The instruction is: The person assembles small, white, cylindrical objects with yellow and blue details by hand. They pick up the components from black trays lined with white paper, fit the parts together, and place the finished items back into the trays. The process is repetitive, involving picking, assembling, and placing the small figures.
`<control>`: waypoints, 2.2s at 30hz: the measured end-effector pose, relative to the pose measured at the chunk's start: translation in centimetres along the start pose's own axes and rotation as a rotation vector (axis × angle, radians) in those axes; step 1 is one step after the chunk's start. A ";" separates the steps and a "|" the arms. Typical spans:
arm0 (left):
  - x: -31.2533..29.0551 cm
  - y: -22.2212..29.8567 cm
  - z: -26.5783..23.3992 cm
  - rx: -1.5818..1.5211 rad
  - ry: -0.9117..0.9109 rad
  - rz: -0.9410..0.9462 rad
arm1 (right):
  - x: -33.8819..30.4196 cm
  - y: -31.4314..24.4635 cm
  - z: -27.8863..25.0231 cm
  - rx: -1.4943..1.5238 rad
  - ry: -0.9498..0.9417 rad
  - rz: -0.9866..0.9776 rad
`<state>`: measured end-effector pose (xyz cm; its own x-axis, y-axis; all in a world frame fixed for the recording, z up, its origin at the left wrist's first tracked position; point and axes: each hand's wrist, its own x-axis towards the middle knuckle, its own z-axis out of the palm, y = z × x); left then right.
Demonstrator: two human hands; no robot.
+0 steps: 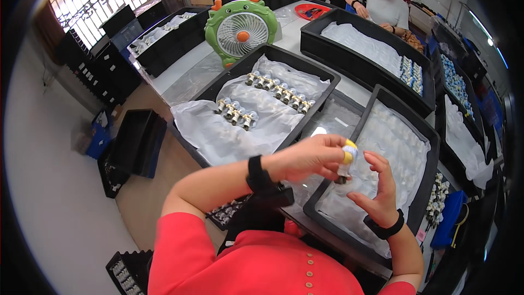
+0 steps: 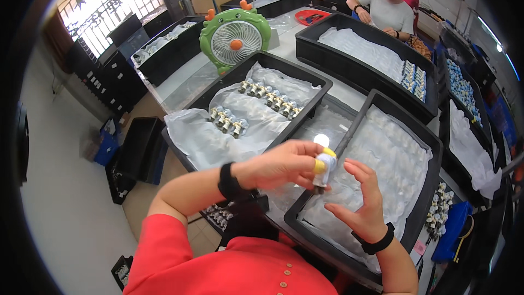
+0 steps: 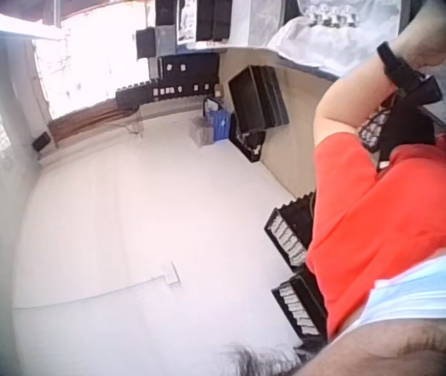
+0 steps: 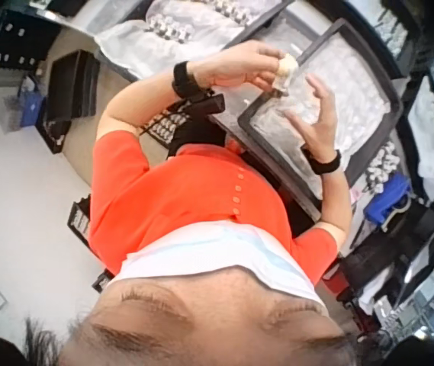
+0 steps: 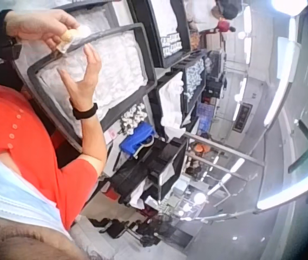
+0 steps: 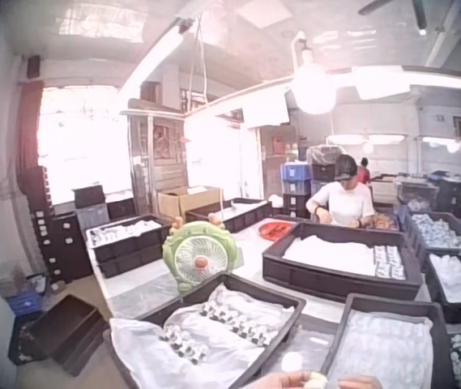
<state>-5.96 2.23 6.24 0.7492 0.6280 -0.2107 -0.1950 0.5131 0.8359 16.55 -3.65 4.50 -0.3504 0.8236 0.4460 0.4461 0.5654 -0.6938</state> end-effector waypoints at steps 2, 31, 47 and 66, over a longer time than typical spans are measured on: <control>-1.5 3.8 -1.1 0.479 0.169 0.095 | -0.1 0.1 -0.4 0.001 0.003 0.010; -2.4 0.5 -17.5 1.867 0.632 -0.329 | 0.3 0.1 -1.3 -0.019 0.059 -0.018; -2.3 -0.3 -19.8 1.893 0.560 -0.060 | -0.1 1.8 -1.4 0.024 0.043 -0.102; -3.0 3.8 -10.3 1.658 0.658 -0.083 | -18.7 13.0 -20.5 -0.851 0.150 0.828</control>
<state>-15.44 8.36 4.84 0.2910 0.9537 -0.0756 0.9153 -0.2545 0.3121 45.78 -10.76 -1.25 0.3750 0.9163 0.1406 0.9126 -0.3382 -0.2298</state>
